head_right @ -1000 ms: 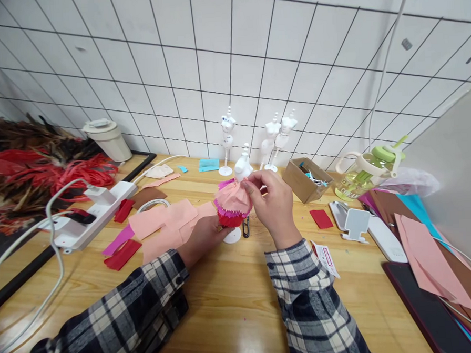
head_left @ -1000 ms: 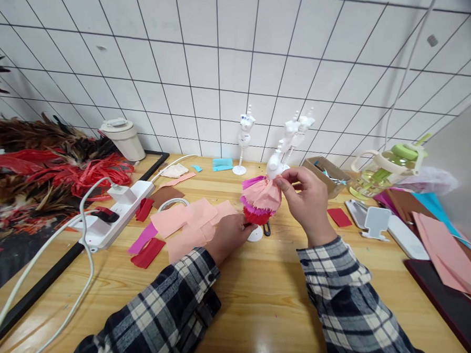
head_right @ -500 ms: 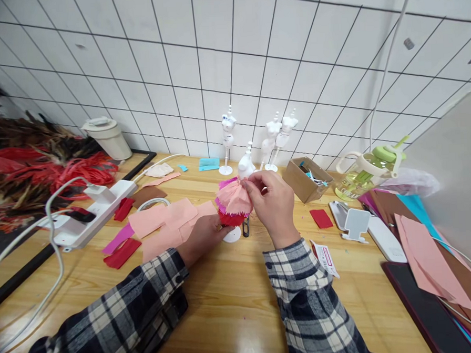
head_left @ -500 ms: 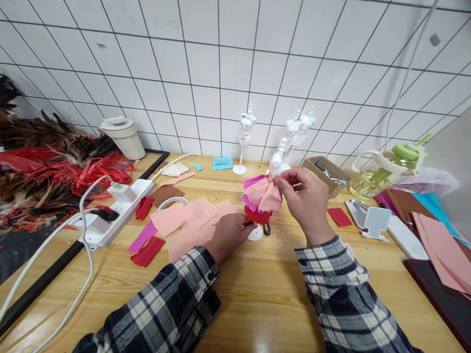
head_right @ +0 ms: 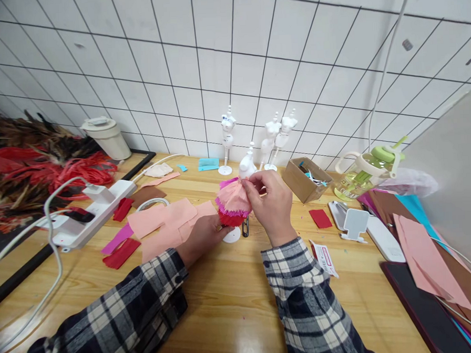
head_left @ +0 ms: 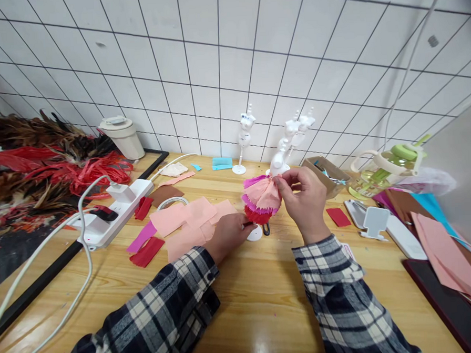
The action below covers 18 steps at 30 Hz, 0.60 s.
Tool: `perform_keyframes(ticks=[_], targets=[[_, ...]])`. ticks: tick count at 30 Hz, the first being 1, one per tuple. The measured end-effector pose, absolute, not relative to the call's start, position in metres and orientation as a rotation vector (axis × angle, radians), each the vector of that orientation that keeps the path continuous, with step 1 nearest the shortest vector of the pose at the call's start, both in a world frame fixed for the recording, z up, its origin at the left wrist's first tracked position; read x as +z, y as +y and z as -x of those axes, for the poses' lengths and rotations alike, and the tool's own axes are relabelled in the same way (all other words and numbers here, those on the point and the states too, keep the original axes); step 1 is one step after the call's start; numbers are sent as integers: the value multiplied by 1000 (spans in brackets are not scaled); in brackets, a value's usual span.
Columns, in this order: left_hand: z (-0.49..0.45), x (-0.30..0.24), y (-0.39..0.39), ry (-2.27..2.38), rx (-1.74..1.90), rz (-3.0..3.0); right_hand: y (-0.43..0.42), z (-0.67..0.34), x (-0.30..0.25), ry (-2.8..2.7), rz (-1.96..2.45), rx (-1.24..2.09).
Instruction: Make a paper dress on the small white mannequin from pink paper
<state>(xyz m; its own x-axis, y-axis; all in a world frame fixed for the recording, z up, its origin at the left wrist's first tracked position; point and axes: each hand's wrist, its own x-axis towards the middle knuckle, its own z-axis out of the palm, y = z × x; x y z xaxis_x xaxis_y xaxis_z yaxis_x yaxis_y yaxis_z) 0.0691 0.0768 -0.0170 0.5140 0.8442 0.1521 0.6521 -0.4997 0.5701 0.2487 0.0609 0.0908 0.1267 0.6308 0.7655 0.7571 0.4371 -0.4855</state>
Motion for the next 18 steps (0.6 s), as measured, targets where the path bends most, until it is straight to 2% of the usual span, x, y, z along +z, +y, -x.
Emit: perform_keyframes(ticks=[11,18], targets=[[-68,-16,78,1203,607,-2287,63,-251,92,-1544,1266,-105],[-67,-11,77,1208,635,-2257,66,-252,89,-1373,1265,89]])
